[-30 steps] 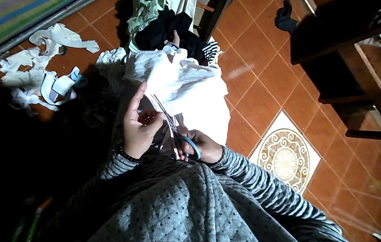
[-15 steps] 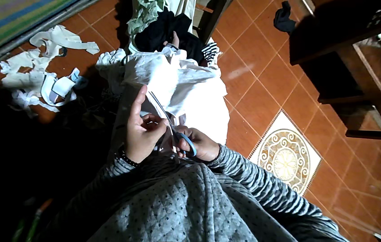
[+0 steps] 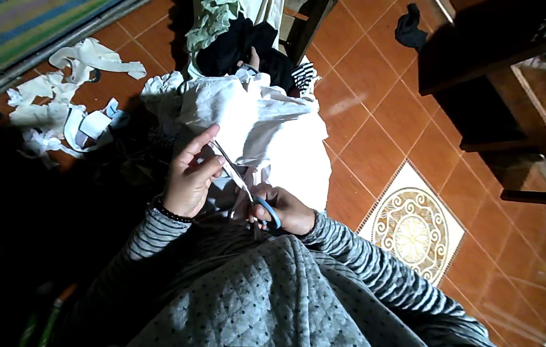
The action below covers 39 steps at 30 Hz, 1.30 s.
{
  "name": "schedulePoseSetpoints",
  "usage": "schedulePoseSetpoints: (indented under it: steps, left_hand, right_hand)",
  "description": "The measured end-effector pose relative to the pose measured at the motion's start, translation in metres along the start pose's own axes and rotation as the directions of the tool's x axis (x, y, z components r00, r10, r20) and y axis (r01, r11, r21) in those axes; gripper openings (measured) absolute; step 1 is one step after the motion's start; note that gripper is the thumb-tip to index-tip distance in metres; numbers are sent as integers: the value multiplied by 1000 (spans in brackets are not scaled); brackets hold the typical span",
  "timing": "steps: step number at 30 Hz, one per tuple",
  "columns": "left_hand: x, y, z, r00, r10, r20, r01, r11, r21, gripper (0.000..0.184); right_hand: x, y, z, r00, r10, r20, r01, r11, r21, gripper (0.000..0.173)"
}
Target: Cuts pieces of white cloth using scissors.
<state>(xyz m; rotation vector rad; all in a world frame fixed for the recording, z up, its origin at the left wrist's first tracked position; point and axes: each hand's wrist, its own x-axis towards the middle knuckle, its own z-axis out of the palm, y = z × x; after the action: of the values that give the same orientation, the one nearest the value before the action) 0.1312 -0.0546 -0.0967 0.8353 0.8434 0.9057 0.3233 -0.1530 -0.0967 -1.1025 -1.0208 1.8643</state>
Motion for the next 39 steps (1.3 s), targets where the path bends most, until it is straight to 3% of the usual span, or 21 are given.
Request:
schedulePoseSetpoints:
  steps: [4,8,15,21,26,35,39]
  left_hand:
    - [1,0,-4,994,104,-43,-97,984,146,72]
    - [0,1,-4,975,217,-41,-206,961,187,72]
    - [-1,-1,-4,993,120,21,-122,984,127,75]
    - [-3,-2,-1,981,189,34,-192,964,184,91]
    - [-3,-3,-3,975,218,44,-222,954,200,92]
    - [-5,-3,-4,962,241,126,-267,924,276,103]
    - [-4,-2,-3,961,260,95,-276,927,255,102]
  right_hand:
    - [3,0,-2,998,-18,68,15,998,55,30]
    - [7,2,-3,992,-43,118,31,995,98,31]
    - [13,-5,0,995,4,96,-9,998,56,35]
    - [17,-5,2,995,-4,97,2,1000,21,38]
    - [19,0,2,995,-46,93,39,996,79,34]
    - [27,-15,-1,994,6,109,-10,999,35,33]
    - [29,-14,0,995,-11,101,4,998,66,32]
